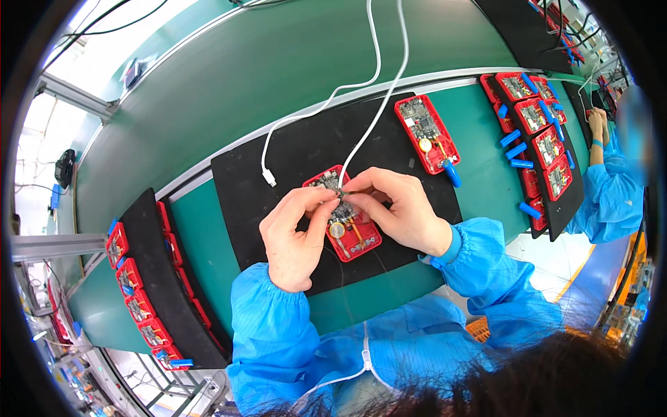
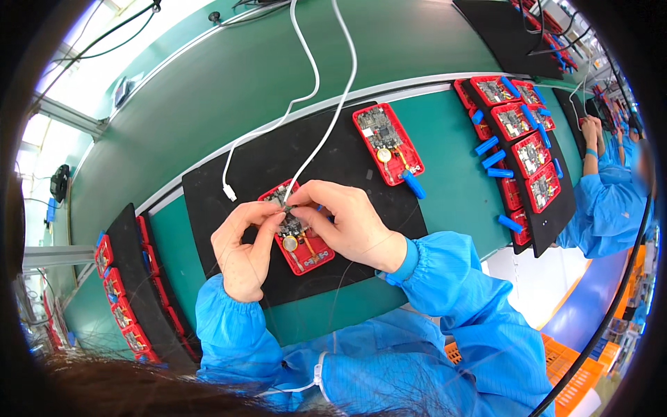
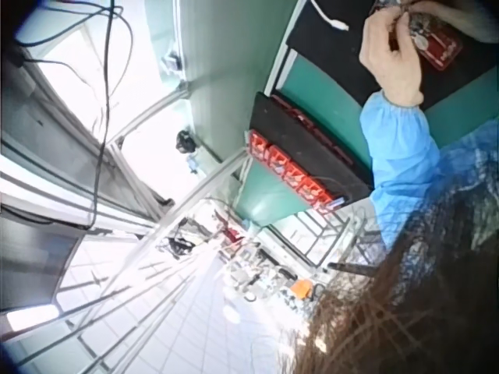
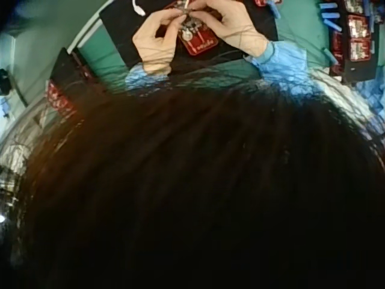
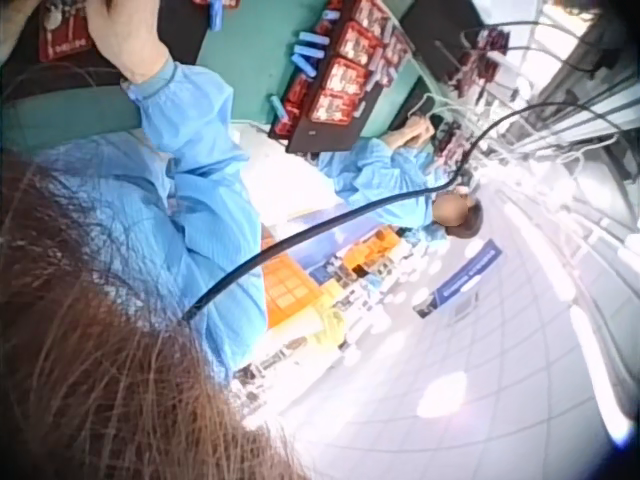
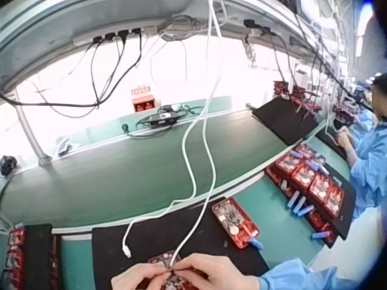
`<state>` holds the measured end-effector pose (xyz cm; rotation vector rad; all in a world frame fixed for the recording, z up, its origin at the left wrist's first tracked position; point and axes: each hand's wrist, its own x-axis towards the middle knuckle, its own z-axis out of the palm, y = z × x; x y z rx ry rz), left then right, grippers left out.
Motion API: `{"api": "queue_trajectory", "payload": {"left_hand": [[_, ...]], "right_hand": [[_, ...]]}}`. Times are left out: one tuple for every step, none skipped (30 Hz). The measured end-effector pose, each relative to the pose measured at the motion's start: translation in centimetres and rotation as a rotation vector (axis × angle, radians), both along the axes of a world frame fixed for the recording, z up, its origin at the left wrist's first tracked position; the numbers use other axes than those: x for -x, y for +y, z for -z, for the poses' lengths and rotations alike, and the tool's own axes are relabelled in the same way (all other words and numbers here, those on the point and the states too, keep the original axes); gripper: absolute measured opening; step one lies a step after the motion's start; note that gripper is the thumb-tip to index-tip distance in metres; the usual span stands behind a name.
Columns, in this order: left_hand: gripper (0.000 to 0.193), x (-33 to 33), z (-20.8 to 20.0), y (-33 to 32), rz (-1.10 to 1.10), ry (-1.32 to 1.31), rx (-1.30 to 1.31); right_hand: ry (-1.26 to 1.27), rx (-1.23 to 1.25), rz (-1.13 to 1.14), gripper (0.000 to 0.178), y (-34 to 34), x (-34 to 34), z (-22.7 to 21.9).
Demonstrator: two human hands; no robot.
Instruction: Assemble electronic components on a circuit board within a plastic housing.
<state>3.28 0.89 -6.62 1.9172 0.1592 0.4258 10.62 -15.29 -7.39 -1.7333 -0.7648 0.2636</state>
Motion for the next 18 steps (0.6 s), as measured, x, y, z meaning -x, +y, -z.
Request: {"api": "queue_trajectory", "payload": {"left_hand": [[0.013, -0.02, 0.03, -0.02, 0.001, -0.064, -0.081], [0.013, -0.04, 0.24, -0.03, 0.002, -0.058, -0.077], [0.014, -0.06, 0.39, -0.02, -0.003, -0.088, -0.108], [0.014, -0.09, 0.53, -0.03, -0.007, -0.118, -0.138], [0.014, -0.10, 0.56, -0.06, -0.005, -0.115, -0.135], [0.014, 0.05, 0.36, 0.03, -0.018, -0.098, -0.115], [0.014, 0.20, 0.12, 0.10, -0.031, -0.081, -0.095], [0.014, 0.27, 0.18, 0.02, -0.031, -0.076, -0.093], [0.014, 0.35, 0.19, -0.06, -0.056, -0.036, -0.058], [0.014, 0.40, 0.24, -0.11, -0.081, 0.004, -0.022], [0.014, 0.32, 0.36, -0.21, -0.078, 0.006, -0.018], [0.013, 0.22, 0.49, -0.26, -0.069, -0.026, -0.040], [0.013, 0.14, 0.65, -0.30, -0.060, -0.059, -0.062], [0.013, 0.16, 0.76, -0.19, -0.061, -0.056, -0.063], [0.012, 0.19, 0.88, -0.06, -0.048, -0.086, -0.080], [0.012, 0.24, 1.00, 0.01, -0.035, -0.115, -0.097], [0.012, 0.21, 0.97, -0.02, -0.034, -0.115, -0.095], [0.012, 0.19, 0.86, -0.05, -0.035, -0.113, -0.099]], "right_hand": [[0.035, 0.002, 0.023, 0.015, -0.05, 0.13, 0.14], [0.041, 0.006, 0.023, 0.015, 0.01, 0.10, 0.42], [-0.015, -0.010, 0.028, 0.014, 0.14, 0.06, 0.64], [-0.071, -0.026, 0.033, 0.013, 0.19, 0.01, 0.83], [-0.068, -0.024, 0.035, 0.013, 0.12, -0.03, 0.88], [-0.099, -0.010, 0.030, 0.013, 0.23, -0.02, 0.72], [-0.130, 0.004, 0.026, 0.014, 0.35, 0.00, 0.49], [-0.126, 0.006, 0.025, 0.014, 0.42, 0.11, 0.32], [-0.025, -0.022, 0.048, 0.014, 0.57, 0.32, 0.02], [0.076, -0.050, 0.070, 0.015, 0.66, 0.45, -0.05], [0.078, -0.045, 0.073, 0.015, 0.54, 0.43, 0.12], [0.039, -0.033, 0.080, 0.015, 0.43, 0.38, 0.29], [0.000, -0.020, 0.087, 0.016, 0.33, 0.34, 0.44], [0.003, -0.021, 0.085, 0.016, 0.37, 0.33, 0.58], [-0.017, -0.025, 0.076, 0.016, 0.42, 0.31, 0.71], [-0.037, -0.029, 0.066, 0.015, 0.47, 0.31, 0.83], [-0.037, -0.027, 0.067, 0.015, 0.47, 0.27, 0.87], [-0.063, -0.023, 0.069, 0.016, 0.47, 0.25, 0.93]]}}
